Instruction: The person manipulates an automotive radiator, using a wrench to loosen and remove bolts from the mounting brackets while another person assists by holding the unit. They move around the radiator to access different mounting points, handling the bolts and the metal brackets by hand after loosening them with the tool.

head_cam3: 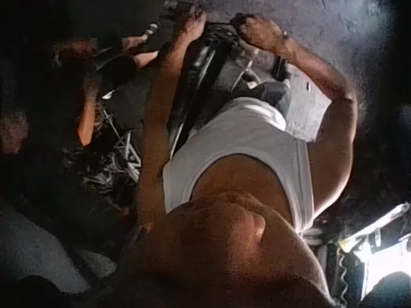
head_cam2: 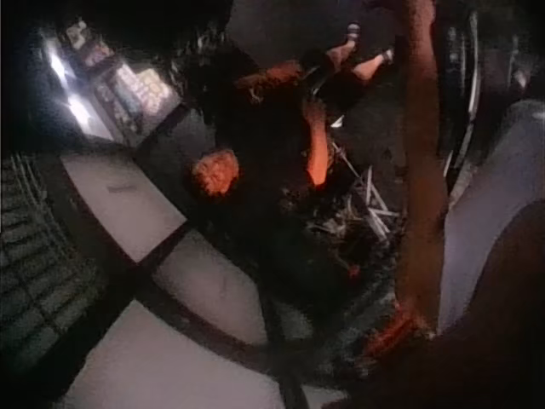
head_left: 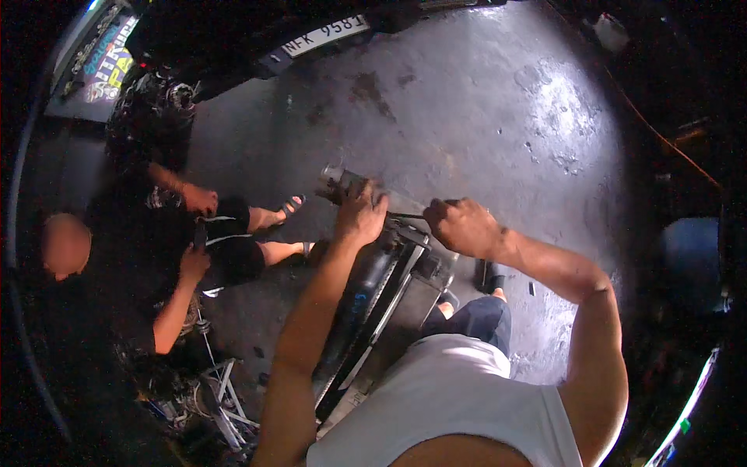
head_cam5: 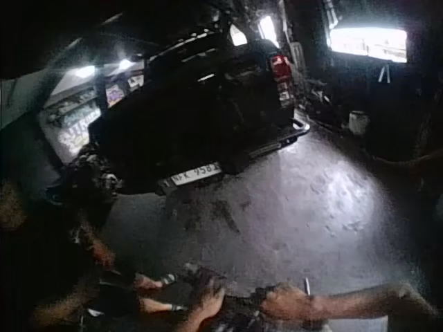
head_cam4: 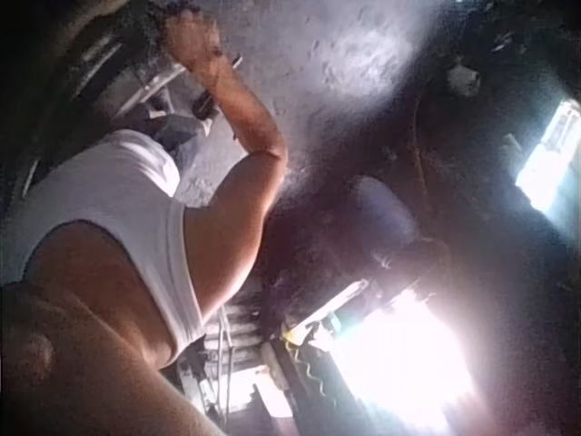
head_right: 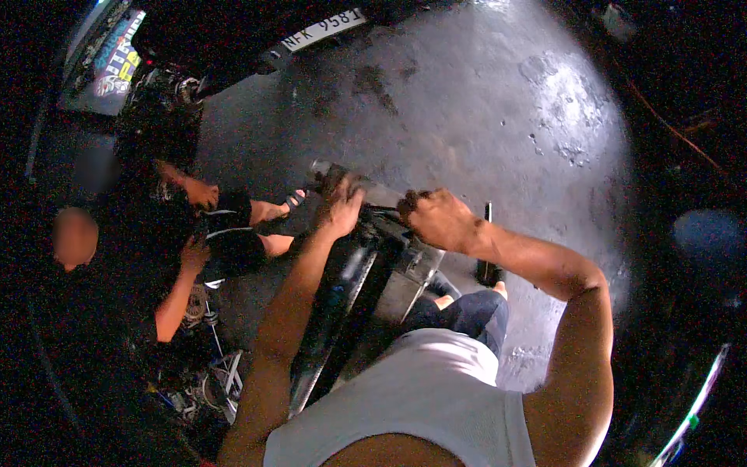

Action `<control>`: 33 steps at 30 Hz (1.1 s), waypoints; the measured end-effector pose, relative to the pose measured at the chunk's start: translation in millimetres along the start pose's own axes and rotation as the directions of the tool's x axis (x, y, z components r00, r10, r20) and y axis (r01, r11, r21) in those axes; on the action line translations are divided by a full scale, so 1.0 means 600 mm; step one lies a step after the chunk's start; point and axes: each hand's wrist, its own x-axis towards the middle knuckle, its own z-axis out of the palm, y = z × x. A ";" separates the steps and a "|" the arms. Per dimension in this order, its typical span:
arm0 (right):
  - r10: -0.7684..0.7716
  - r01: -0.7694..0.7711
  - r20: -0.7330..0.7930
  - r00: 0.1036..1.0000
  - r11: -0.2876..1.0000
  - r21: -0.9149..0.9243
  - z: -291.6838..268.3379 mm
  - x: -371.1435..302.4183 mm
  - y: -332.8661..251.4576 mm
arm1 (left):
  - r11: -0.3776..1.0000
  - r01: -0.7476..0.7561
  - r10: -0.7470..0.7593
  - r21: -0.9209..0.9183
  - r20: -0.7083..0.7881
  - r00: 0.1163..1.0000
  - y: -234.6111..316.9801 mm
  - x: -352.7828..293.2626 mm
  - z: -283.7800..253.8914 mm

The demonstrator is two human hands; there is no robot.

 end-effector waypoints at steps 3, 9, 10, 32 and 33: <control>0.184 -0.185 0.204 0.962 0.983 -0.011 0.075 -0.026 0.036 | 0.894 0.152 -0.078 -0.421 0.188 0.979 0.006 0.025 -0.007; 0.102 -0.089 0.242 0.965 0.994 -0.068 0.214 0.100 0.160 | 0.814 0.301 -0.126 -0.496 0.356 0.926 0.027 0.041 -0.066; 0.091 -0.078 0.235 0.968 0.995 -0.062 0.221 0.128 0.163 | 0.817 0.309 -0.137 -0.486 0.358 0.924 0.024 0.032 -0.068; 0.941 -0.175 0.057 0.335 0.003 0.985 0.262 -0.127 -0.071 | 0.901 -0.382 0.330 -0.207 0.898 0.291 0.023 0.182 -0.040; 0.953 -0.197 -0.004 0.303 0.067 0.978 0.273 -0.125 -0.051 | 0.888 -0.398 0.352 -0.229 0.897 0.268 0.024 0.187 -0.037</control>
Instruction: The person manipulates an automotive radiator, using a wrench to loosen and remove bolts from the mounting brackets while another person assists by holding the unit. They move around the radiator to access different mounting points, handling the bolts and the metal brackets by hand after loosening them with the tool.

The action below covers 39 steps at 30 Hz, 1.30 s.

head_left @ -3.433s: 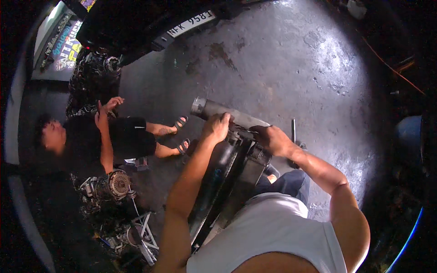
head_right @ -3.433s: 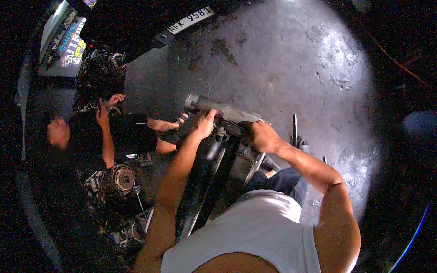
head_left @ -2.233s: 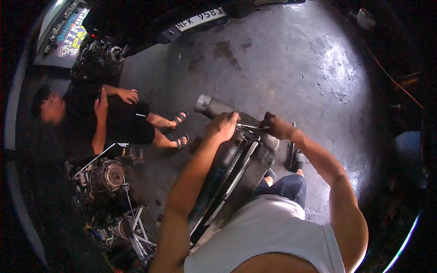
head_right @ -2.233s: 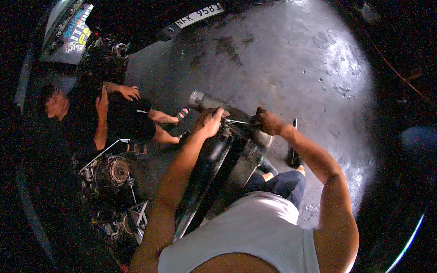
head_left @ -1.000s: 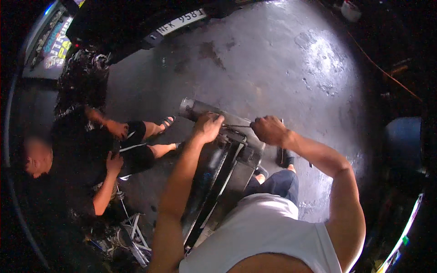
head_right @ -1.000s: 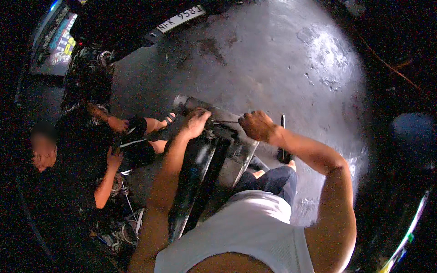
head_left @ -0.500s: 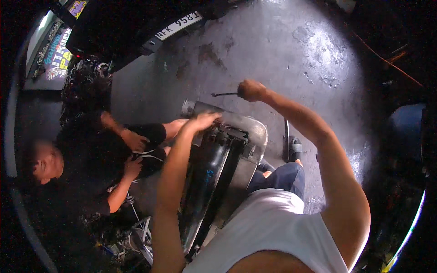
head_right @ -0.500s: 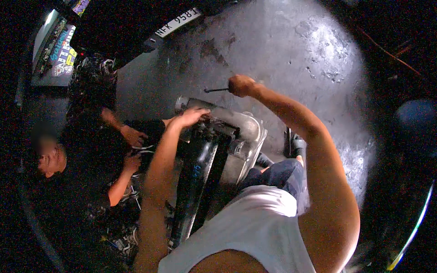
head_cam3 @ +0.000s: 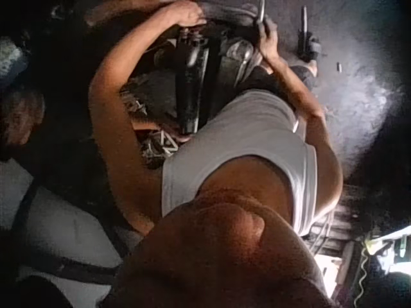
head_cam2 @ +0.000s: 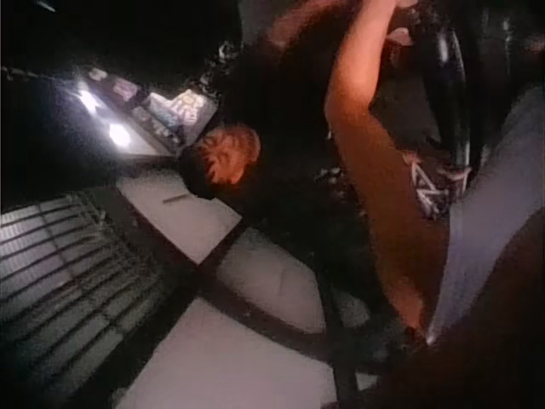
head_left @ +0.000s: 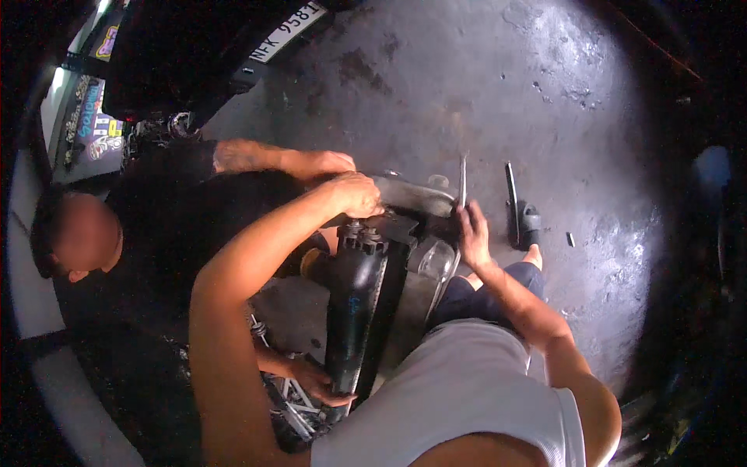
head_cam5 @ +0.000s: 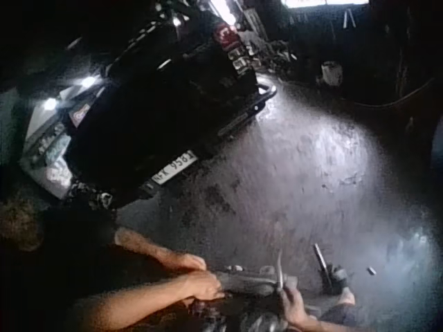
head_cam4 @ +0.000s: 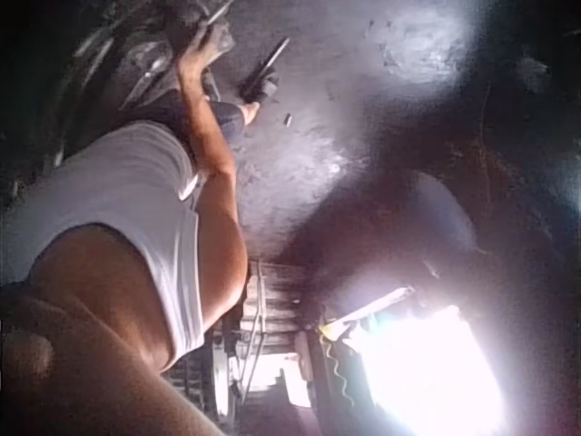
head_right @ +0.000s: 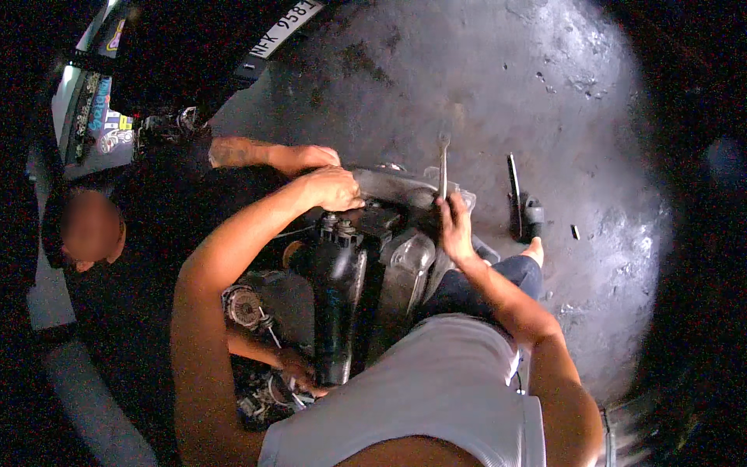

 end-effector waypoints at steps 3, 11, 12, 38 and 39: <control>-0.069 0.054 -0.143 0.987 0.993 -0.104 -0.003 0.062 0.030 | 1.000 0.006 -0.005 -0.010 0.066 0.998 -0.048 0.033 0.016; 0.032 -0.043 -0.167 0.985 0.997 -0.060 0.035 0.085 0.089 | 0.603 -0.657 0.627 -0.452 -0.240 0.741 -0.137 0.072 0.079; 0.107 -0.114 -0.179 0.978 0.993 -0.027 0.030 0.081 0.085 | 0.943 -0.323 0.313 -0.080 -0.116 0.943 -0.052 0.068 0.065; -0.060 0.045 0.213 0.975 0.996 0.076 0.036 0.115 0.177 | 0.482 0.413 -0.744 -0.773 -0.610 -0.273 0.244 -0.107 0.162; 0.029 -0.049 0.274 0.961 0.997 0.067 0.034 0.138 0.186 | 0.453 0.420 -0.759 -0.786 -0.587 -0.280 0.239 -0.110 0.152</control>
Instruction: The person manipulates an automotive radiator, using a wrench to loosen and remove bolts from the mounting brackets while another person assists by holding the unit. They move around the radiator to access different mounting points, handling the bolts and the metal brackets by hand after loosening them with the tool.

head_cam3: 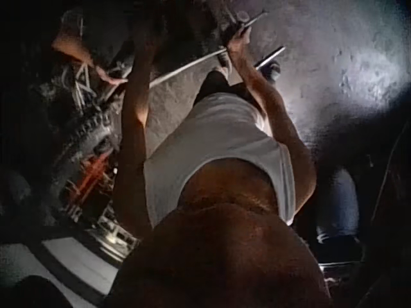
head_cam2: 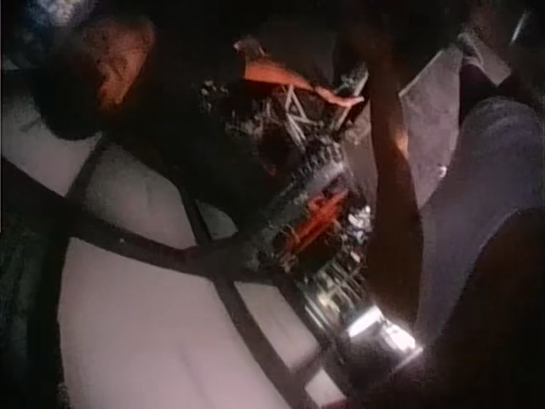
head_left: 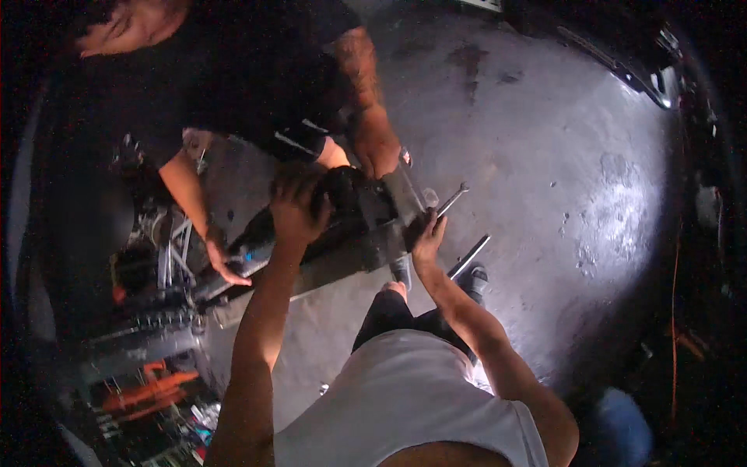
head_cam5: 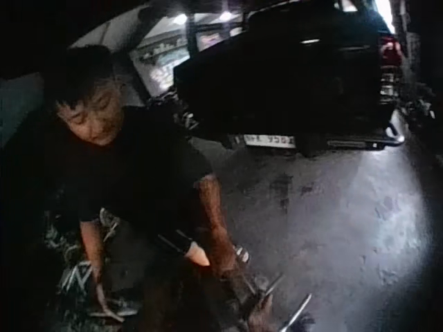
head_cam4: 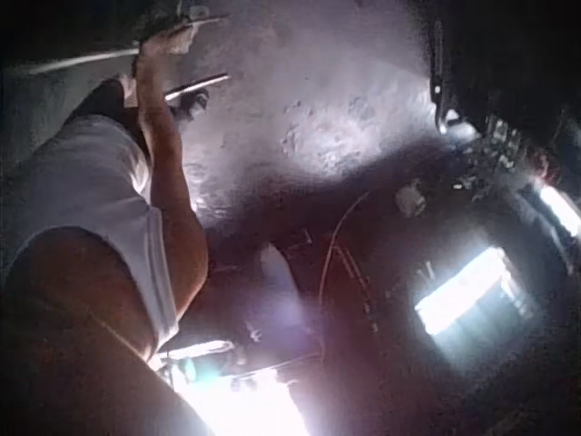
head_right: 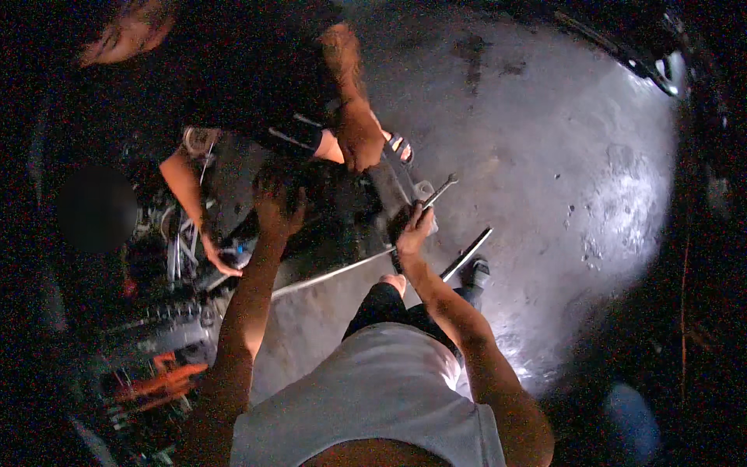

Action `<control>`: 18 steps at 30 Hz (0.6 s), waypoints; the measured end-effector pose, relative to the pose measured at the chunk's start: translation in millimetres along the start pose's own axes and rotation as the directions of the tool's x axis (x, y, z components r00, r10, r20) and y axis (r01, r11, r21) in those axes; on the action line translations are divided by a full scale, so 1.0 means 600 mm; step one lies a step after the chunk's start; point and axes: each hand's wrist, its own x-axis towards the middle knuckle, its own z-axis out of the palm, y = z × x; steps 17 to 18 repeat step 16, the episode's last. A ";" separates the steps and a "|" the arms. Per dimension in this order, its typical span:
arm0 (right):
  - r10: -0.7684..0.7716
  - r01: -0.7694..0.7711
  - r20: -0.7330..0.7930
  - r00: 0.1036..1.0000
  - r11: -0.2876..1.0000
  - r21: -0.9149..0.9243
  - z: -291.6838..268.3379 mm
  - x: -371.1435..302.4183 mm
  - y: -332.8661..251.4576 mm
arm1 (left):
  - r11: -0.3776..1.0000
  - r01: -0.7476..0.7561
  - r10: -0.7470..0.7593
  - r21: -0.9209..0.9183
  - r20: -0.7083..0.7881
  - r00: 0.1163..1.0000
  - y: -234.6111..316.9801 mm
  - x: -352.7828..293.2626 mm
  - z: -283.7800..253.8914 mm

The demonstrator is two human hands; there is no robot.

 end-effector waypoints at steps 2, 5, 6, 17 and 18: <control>-0.048 0.061 0.081 0.995 0.985 -0.162 0.003 -0.034 -0.080 | 0.997 0.059 -0.056 0.048 -0.070 0.996 -0.017 -0.052 -0.006; 0.008 -0.020 0.259 0.966 0.999 0.047 -0.058 0.032 -0.029 | 0.996 0.072 -0.061 0.059 -0.157 0.986 0.011 -0.032 0.016; 0.024 -0.039 0.305 0.952 0.998 0.041 -0.059 0.023 -0.047 | 0.985 0.116 -0.099 0.126 -0.131 0.986 -0.001 -0.049 0.004; 0.509 -0.818 0.839 0.191 0.555 -0.150 -0.252 0.160 -0.107 | 0.945 0.320 -0.279 0.070 -0.341 0.898 0.004 -0.030 0.019; 0.509 -0.818 0.839 0.191 0.555 -0.150 -0.252 0.160 -0.107 | 0.945 0.320 -0.279 0.070 -0.341 0.898 0.004 -0.030 0.019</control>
